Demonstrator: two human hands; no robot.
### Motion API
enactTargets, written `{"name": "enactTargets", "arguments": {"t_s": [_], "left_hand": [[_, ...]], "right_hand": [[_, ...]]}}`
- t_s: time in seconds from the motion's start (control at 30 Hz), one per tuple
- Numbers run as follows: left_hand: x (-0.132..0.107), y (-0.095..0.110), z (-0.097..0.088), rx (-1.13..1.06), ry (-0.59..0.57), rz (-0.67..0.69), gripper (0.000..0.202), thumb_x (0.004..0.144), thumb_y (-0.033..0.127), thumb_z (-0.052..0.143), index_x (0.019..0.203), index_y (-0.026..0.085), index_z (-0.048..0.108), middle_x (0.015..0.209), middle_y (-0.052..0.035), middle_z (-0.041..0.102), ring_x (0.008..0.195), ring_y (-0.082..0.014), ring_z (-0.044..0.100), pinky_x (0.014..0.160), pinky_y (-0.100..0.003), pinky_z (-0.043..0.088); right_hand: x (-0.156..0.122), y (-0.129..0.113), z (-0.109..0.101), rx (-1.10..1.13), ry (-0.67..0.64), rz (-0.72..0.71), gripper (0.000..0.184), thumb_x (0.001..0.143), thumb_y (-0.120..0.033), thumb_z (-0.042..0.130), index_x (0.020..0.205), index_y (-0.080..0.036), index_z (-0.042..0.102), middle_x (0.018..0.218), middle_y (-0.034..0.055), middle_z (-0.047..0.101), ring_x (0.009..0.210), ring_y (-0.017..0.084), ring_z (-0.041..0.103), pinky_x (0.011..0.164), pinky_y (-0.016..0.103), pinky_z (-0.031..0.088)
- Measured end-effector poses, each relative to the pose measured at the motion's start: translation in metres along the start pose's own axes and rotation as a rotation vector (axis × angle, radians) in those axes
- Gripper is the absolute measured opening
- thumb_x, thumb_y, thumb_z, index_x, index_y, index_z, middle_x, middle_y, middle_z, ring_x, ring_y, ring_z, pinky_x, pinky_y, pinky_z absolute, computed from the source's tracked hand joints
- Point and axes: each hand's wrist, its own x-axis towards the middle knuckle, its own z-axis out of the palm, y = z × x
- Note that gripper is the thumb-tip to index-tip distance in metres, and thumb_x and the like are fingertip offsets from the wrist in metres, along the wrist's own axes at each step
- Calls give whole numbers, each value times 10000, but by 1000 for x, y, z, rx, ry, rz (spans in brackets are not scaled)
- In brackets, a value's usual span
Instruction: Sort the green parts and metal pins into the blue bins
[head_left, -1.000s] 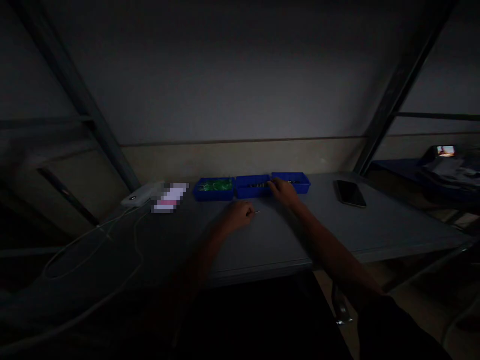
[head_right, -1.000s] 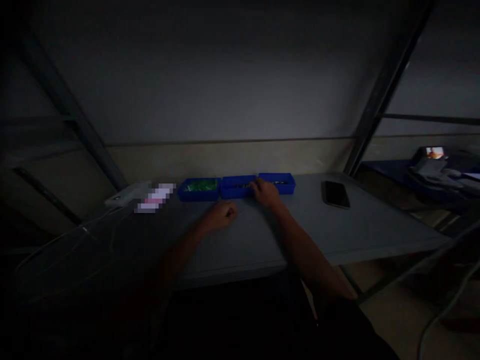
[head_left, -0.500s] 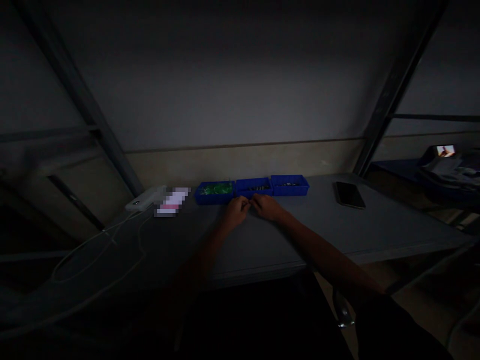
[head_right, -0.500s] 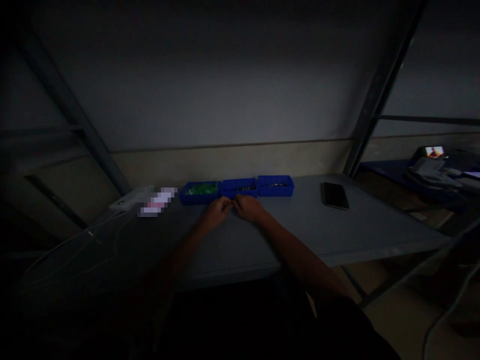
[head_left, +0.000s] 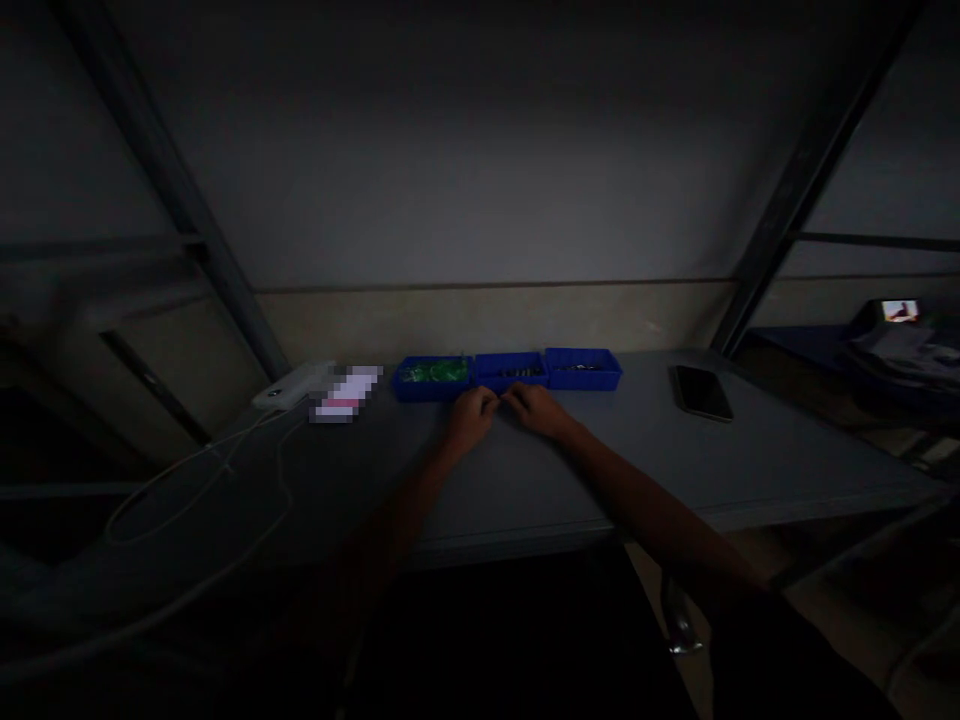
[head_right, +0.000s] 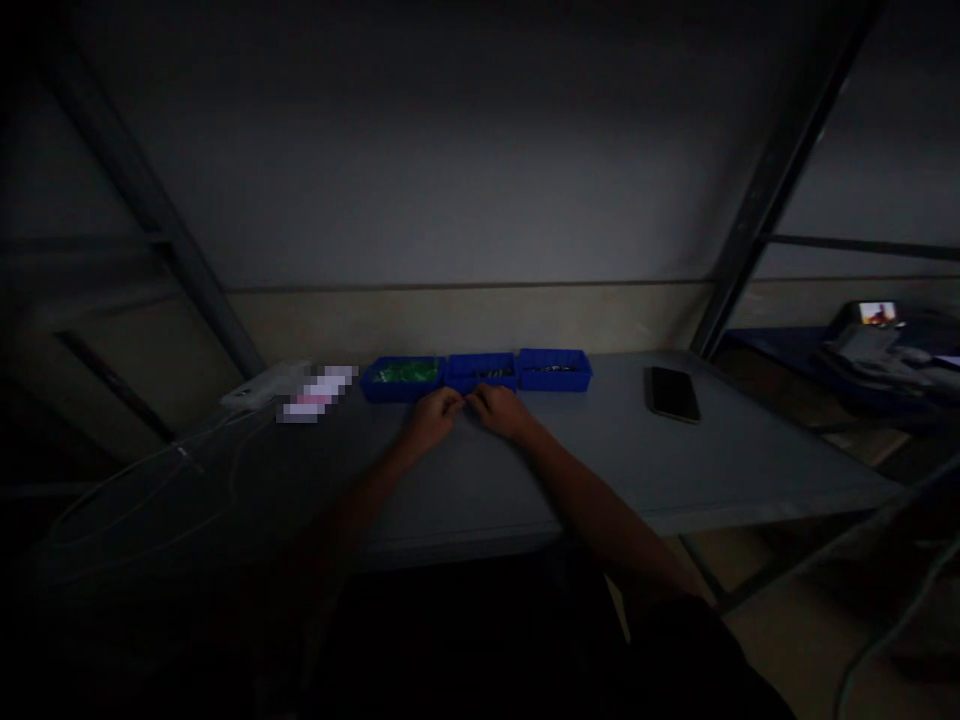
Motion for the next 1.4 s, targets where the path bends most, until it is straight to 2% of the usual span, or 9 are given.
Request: {"name": "enactTargets", "arguments": {"t_s": [0.13,0.23,0.37,0.57,0.8,1.03,1.17,1.4], "left_hand": [[0,2,-5,7,20,-13,202,839,211,419,802,135,602,850,-77,661,801,-162,582,746,-271,427],[0,2,-5,16,7,-11,264,859,251,380,754,142,596,769,-52,653,737,-146,572,698,-251,420],[0,0,-4,-44,14,31,242,844,307,421,773,152,594,751,-27,644,709,-132,569,675,-230,417],[0,0,-3,-190,5,47,179,806,296,477,816,158,592,796,-24,651,714,-130,583,680,-230,441],[1,1,-5,-131,-28,47,153,781,258,496,762,144,596,693,-14,620,645,-125,548,636,-234,422],[-1,7,-8,-96,-8,53,253,803,339,472,666,149,568,596,14,555,582,-109,492,573,-216,369],[-1,8,-9,-92,34,50,277,825,344,435,682,151,573,619,9,571,604,-111,509,581,-212,364],[0,8,-12,-55,77,-22,386,859,361,365,562,162,514,534,5,532,555,-110,497,549,-216,333]], "right_hand": [[-1,4,-4,61,52,-59,201,886,-276,404,902,-151,561,819,45,628,710,118,541,650,213,348],[0,5,-5,73,45,-72,186,874,-244,406,853,-154,567,786,31,611,694,111,518,643,212,338],[1,5,-5,132,68,-87,206,864,-237,397,784,-150,566,726,16,581,645,106,484,620,215,325],[3,7,-3,334,115,-27,230,841,-278,389,719,-152,538,653,-16,520,622,104,457,607,212,326],[3,7,4,514,103,45,217,787,-322,403,645,-171,467,617,-33,447,615,104,421,593,213,320],[6,6,1,527,123,58,250,792,-345,384,614,-178,440,596,-37,425,595,103,399,575,217,305],[5,8,-1,483,131,61,311,821,-379,368,594,-176,430,568,-42,405,568,98,388,548,217,283],[0,2,-9,299,37,-70,324,850,-355,396,624,-153,511,560,-37,452,530,87,397,521,214,259]]}}
